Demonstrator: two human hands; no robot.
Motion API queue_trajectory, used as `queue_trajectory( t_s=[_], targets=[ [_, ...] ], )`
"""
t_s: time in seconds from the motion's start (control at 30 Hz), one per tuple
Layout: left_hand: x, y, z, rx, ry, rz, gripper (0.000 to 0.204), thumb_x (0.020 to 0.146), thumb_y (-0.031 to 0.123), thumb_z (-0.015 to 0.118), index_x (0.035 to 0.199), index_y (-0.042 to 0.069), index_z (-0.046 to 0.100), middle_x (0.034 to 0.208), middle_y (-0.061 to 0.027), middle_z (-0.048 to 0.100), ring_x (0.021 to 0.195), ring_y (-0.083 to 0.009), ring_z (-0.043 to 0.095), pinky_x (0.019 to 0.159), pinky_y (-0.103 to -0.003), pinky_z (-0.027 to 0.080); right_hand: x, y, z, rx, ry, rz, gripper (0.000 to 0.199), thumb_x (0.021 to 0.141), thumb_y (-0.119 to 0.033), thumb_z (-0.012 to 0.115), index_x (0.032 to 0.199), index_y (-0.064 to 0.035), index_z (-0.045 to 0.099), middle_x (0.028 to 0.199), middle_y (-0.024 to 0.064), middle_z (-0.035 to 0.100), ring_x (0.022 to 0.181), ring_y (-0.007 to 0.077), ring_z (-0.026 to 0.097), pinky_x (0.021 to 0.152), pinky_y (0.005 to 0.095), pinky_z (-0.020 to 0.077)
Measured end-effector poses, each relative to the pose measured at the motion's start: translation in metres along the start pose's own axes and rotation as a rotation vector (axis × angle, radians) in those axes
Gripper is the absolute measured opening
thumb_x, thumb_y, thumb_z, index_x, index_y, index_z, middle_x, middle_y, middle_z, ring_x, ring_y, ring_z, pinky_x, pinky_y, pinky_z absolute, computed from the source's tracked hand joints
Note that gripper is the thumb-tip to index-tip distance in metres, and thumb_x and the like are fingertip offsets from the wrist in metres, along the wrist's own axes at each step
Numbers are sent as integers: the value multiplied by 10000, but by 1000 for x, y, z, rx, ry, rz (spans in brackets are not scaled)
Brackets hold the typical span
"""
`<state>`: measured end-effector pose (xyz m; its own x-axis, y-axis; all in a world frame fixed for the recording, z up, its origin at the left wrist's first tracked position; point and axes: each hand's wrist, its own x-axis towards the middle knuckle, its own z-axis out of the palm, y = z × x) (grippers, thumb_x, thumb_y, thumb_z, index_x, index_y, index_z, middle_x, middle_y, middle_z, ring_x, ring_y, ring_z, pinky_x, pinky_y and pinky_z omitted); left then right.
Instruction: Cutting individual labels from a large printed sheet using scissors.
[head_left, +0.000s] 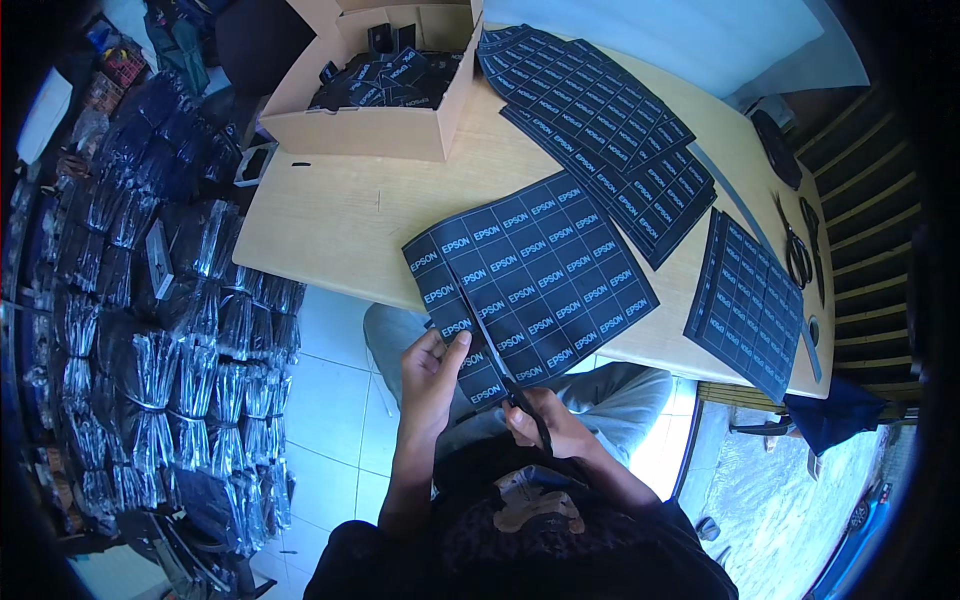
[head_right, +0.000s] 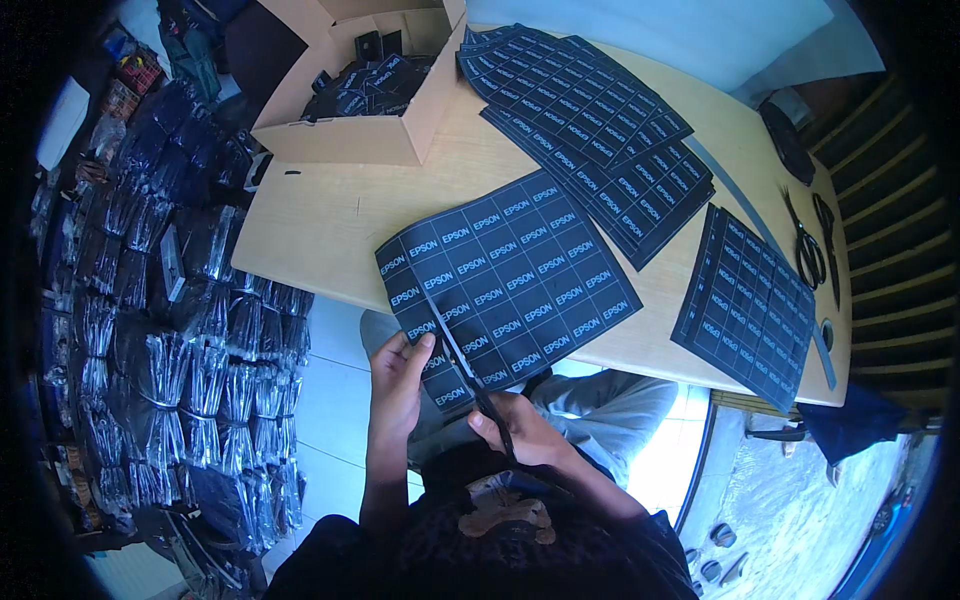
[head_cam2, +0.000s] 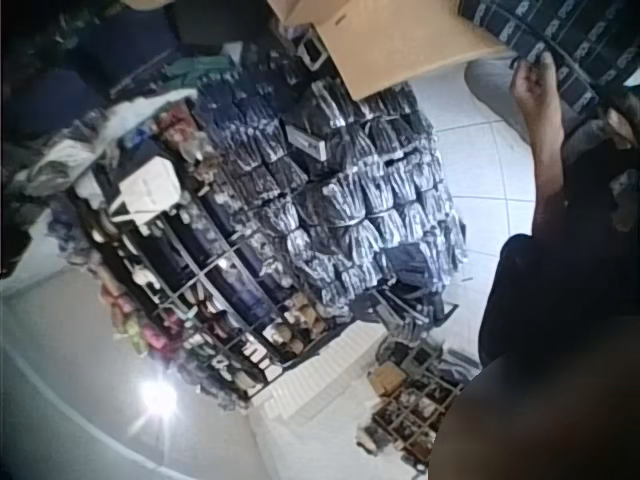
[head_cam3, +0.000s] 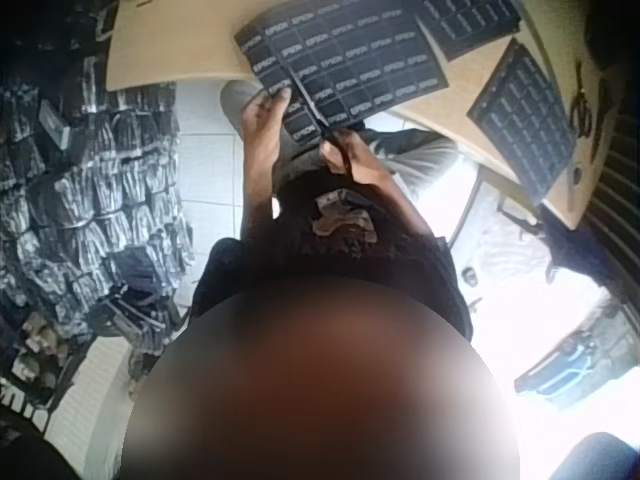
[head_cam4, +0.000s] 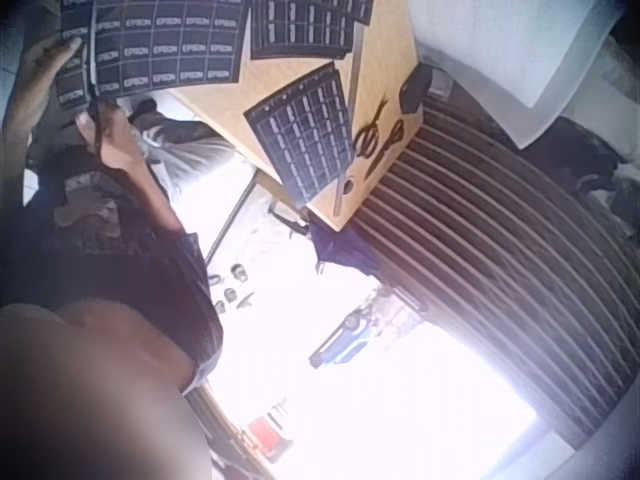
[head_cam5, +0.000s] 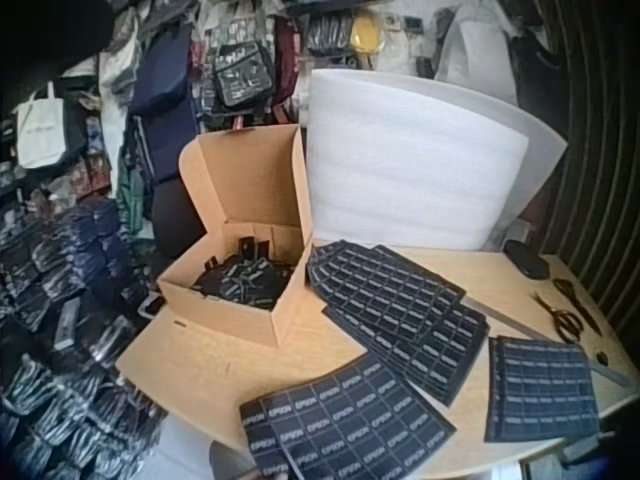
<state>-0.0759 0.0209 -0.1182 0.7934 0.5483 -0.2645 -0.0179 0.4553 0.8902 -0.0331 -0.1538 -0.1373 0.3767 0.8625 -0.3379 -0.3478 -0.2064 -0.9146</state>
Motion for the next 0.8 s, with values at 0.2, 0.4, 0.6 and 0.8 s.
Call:
queue_trajectory(
  t_s=[0.2,0.4,0.6,0.8],
  targets=[
    [1,-5,-6,-22,-39,0,112,887,103,602,946,9,610,820,32,607,718,4,485,652,-166,374,3,-1,6,107,45,-123,421,908,-426,520,784,-30,451,554,-45,363,441,35,336,397,210,244],
    [2,-4,-7,-21,-21,-27,124,887,105,602,959,5,609,825,28,611,723,-1,492,660,-174,382,3,2,2,42,51,-101,413,917,-414,507,784,-27,456,536,-34,385,431,40,364,392,209,267],
    [4,-6,-10,-29,-43,-11,120,887,108,602,947,3,603,819,26,612,720,0,492,660,-172,381,2,0,2,35,52,-47,418,919,-413,504,782,-20,462,522,-33,394,425,43,380,389,211,281],
    [16,-4,-3,130,35,106,113,881,127,616,906,18,598,716,67,545,645,19,424,575,-162,324,3,-3,8,37,68,-83,458,894,-465,520,815,-18,459,556,-41,376,441,39,357,403,216,253]
  ],
)
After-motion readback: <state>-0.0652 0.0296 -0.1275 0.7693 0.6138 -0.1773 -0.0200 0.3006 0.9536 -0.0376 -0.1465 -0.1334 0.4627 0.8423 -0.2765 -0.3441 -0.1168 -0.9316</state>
